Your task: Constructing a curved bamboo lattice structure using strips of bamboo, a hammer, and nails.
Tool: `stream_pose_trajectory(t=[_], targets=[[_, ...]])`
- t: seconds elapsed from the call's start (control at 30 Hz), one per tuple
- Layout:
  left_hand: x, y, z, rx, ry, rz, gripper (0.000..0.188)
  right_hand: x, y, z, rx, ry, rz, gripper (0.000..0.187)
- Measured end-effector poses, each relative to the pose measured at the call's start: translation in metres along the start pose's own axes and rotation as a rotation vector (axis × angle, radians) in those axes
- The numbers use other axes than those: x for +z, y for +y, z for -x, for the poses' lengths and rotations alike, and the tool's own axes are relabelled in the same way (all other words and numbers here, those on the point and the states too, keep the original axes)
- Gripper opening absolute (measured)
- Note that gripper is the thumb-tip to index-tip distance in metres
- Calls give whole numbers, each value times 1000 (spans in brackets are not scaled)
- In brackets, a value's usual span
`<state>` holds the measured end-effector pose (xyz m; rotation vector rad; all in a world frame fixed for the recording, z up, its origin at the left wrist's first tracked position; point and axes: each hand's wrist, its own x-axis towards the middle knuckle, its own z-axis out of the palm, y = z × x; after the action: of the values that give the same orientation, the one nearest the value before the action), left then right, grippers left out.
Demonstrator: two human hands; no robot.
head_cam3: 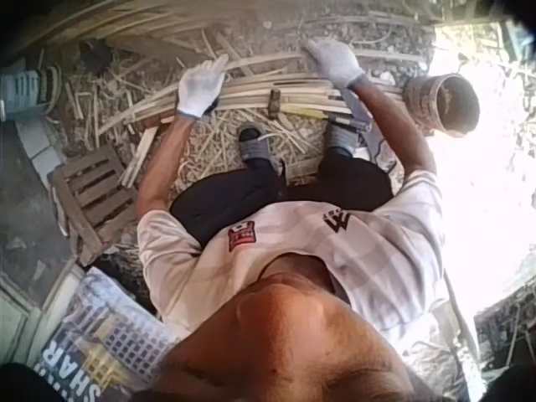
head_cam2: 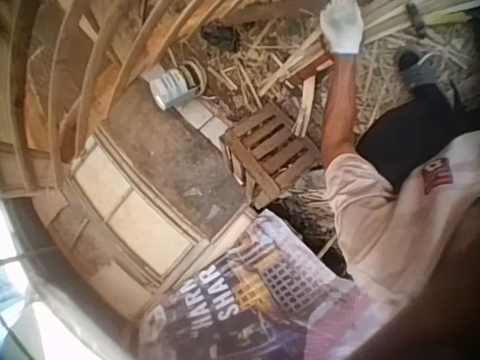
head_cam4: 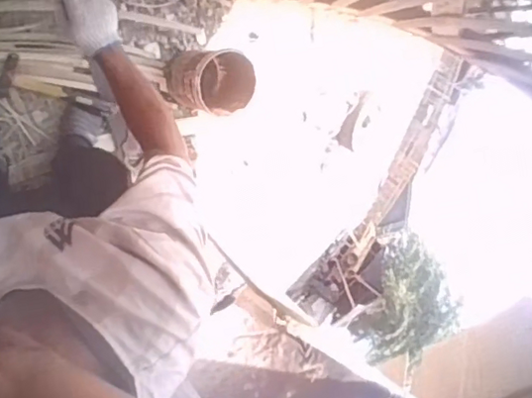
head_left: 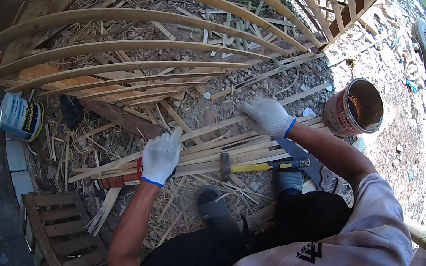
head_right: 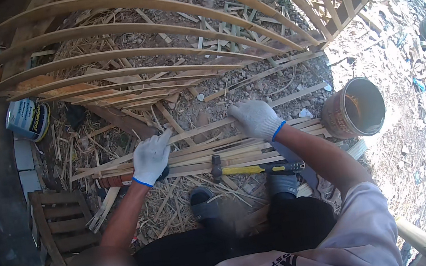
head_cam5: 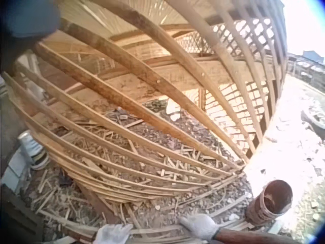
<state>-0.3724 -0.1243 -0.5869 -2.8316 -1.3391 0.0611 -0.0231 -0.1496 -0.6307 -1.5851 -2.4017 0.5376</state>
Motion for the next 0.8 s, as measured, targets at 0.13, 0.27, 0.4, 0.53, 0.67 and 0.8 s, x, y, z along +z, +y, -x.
stream_pose_trajectory(t=[0.13, 0.27, 0.4, 0.53, 0.67, 0.8], targets=[[-59, 1, -15, -39, 125, 62, 36, -35, 1, -12, -124, 365, -147, 24], [-118, 0, -33, -13, 270, -122, 38, -59, 3, -24, -106, 527, -131, 26], [-181, -9, -41, -48, 605, -295, 38, -104, 17, -28, -80, 795, -97, 28], [-204, -19, -28, -89, 594, -140, 34, -170, 23, -20, -107, 911, 93, 30], [-164, -19, -21, -227, 514, 183, 21, -233, 11, -12, -150, 983, 275, 33], [-115, -38, -21, -214, 490, 401, 22, -275, -4, -19, -134, 979, 421, 43]])
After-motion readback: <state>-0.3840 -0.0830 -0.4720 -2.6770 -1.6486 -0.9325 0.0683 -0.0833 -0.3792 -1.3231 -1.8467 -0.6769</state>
